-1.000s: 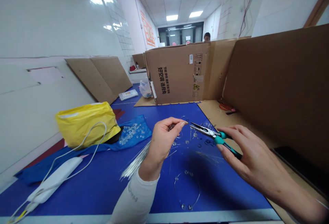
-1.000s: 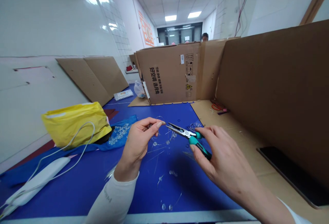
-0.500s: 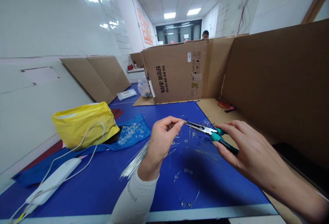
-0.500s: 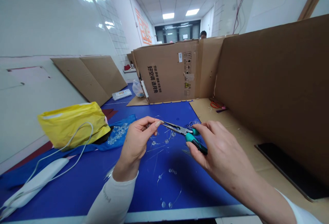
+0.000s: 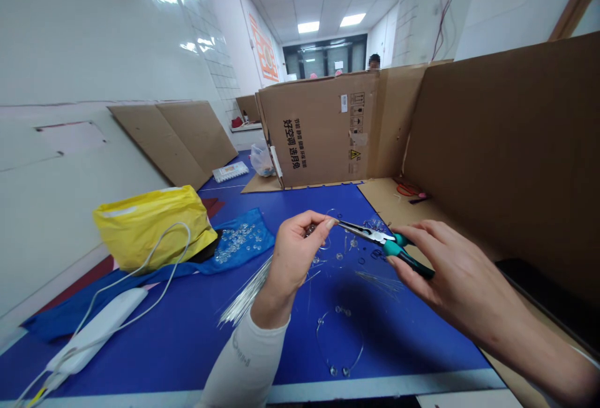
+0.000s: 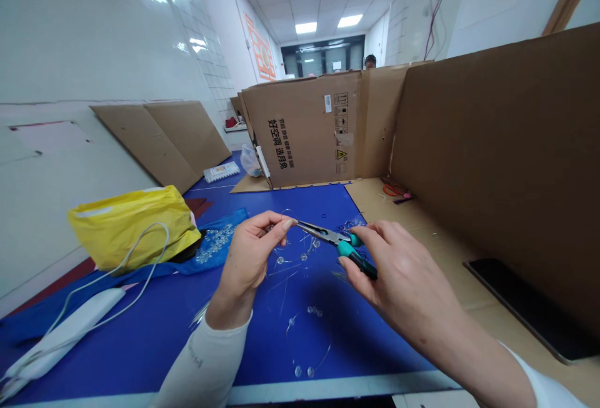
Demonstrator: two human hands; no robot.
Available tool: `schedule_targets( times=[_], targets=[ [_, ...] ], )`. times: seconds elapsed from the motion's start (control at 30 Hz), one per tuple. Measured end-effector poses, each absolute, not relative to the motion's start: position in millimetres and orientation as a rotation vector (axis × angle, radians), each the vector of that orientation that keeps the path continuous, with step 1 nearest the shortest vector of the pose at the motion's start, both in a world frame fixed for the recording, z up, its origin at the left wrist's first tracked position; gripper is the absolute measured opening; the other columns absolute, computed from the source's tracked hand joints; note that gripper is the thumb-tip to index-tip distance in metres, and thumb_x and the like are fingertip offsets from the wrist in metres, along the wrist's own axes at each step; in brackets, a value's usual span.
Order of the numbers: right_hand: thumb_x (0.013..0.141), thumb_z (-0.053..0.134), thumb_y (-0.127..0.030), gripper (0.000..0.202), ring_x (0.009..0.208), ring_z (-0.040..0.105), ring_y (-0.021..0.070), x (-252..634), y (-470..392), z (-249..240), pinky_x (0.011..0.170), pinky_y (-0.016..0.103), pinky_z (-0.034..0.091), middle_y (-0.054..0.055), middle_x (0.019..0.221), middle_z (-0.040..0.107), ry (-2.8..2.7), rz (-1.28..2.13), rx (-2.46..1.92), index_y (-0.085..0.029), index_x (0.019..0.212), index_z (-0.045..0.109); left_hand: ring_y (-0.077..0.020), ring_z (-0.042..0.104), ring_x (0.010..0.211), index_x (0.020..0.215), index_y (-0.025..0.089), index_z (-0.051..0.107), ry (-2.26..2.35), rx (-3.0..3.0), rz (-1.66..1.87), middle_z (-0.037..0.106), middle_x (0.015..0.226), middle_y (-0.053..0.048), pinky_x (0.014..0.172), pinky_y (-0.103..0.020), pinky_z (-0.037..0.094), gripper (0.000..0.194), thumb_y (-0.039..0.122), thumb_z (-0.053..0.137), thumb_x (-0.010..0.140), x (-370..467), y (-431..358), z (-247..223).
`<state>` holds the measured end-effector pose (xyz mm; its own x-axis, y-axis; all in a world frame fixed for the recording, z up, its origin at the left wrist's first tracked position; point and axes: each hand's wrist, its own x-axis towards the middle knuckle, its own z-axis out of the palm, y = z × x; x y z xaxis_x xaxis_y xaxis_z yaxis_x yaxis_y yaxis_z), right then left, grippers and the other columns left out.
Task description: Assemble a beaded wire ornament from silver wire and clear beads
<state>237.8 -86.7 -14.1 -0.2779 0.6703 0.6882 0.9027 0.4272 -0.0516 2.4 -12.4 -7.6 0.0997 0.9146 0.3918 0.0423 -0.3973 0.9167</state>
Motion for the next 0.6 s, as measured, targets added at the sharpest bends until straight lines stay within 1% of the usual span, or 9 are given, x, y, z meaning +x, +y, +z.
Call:
schedule_targets(
  times=[0.4,0.6],
  targets=[
    [0.101,0.049,-0.047,0.041,0.088,0.069,0.0287,235.6,-86.2,-15.6,0.073,0.041,0.055,0.015,0.103,0.070,-2.041,-0.478,-1.327,-0.013,0.118,0.065,-0.0095,0.052,0.058,0.078,0.018,0.073,0.950,1.594,1.412,0.060,0.062,0.003,0.058,-0.022,0.042,0.018,0.035,0.074,0.084,1.4,-11.6,-7.8],
    [0.101,0.049,-0.045,0.039,0.090,0.070,0.0287,235.2,-87.6,-13.3,0.072,0.041,0.056,0.015,0.104,0.070,-2.049,-0.438,-1.332,-0.014,0.118,0.065,-0.0099,0.052,0.058,0.079,0.018,0.075,0.925,1.572,1.402,0.061,0.063,0.002,0.057,-0.022,0.043,0.019,0.036,0.076,0.082,1.0,-10.4,-7.2]
  ],
)
